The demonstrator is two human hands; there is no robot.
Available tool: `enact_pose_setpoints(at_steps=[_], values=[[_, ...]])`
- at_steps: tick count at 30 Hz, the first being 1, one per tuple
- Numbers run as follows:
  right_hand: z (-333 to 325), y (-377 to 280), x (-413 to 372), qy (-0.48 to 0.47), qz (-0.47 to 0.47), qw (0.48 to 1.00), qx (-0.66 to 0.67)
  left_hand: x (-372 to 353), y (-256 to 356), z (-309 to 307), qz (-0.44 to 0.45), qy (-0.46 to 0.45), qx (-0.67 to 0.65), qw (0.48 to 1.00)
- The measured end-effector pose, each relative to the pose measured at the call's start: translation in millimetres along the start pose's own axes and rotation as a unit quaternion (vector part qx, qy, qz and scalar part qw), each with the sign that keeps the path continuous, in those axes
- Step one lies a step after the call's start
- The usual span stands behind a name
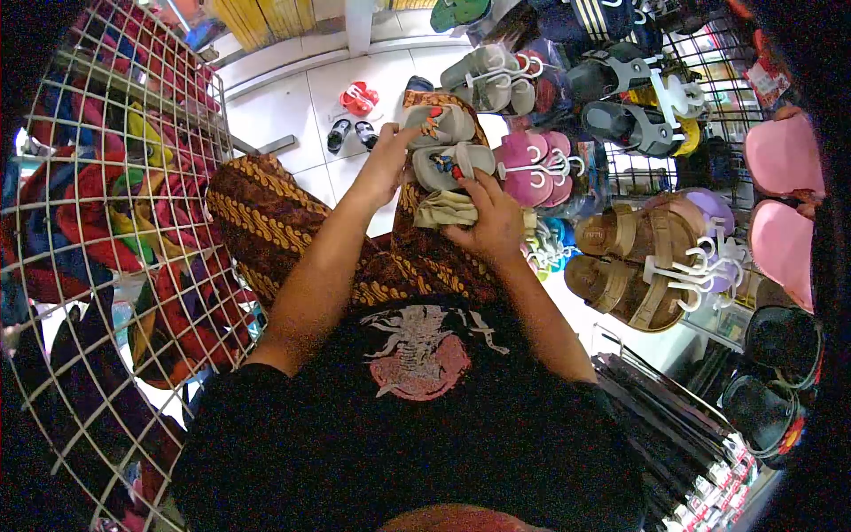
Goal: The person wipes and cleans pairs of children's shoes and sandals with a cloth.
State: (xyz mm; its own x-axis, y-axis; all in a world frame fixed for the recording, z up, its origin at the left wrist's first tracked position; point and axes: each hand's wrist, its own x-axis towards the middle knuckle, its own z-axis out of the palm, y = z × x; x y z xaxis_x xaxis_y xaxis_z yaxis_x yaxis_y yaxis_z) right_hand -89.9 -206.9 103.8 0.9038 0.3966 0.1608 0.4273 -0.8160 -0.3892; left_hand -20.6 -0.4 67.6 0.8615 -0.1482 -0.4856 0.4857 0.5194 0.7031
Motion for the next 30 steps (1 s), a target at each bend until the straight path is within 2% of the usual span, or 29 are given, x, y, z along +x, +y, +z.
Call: enact_pose_setpoints(at_steps=[2, 4, 6, 8, 10, 12, 15, 18, 21, 30], values=[[1, 1, 1, -0.008, 0.008, 1.000, 0.003, -1, -5, -3, 0.062, -0.033, 0.113, 0.991], [2, 1, 0, -0.009, 0.015, 1.000, -0.012, -5, -2, -1, 0.079, -0.049, 0.169, 0.981], [3, 2, -1, -0.008, 0.016, 1.000, -0.016, -7, 5, 2, 0.050, -0.049, 0.168, 0.983], [4, 4, -2, -0.003, 0.013, 1.000, -0.007, -3, -6, -6, 0.096, -0.089, 0.164, 0.978], [7, 7, -3, 0.014, 0.005, 1.000, -0.004, 0, -9, -7, 0.081, -0.104, 0.135, 0.982], [9, 8, -3, 0.017, 0.007, 1.000, -0.004, 3, -5, -5, 0.005, -0.092, 0.084, 0.992], [4, 4, 0, 0.003, 0.024, 1.000, -0.005, -8, 1, 7, -0.038, -0.083, 0.020, 0.996], [3, 4, 1, -0.004, 0.033, 0.999, 0.003, 4, -10, -3, -0.025, -0.108, 0.050, 0.993], [2, 5, 3, 0.002, 0.028, 1.000, 0.010, -3, -3, 1, -0.042, -0.109, 0.013, 0.993], [7, 8, 3, 0.003, 0.050, 0.999, 0.013, 10, -16, -12, -0.015, -0.164, 0.015, 0.986]])
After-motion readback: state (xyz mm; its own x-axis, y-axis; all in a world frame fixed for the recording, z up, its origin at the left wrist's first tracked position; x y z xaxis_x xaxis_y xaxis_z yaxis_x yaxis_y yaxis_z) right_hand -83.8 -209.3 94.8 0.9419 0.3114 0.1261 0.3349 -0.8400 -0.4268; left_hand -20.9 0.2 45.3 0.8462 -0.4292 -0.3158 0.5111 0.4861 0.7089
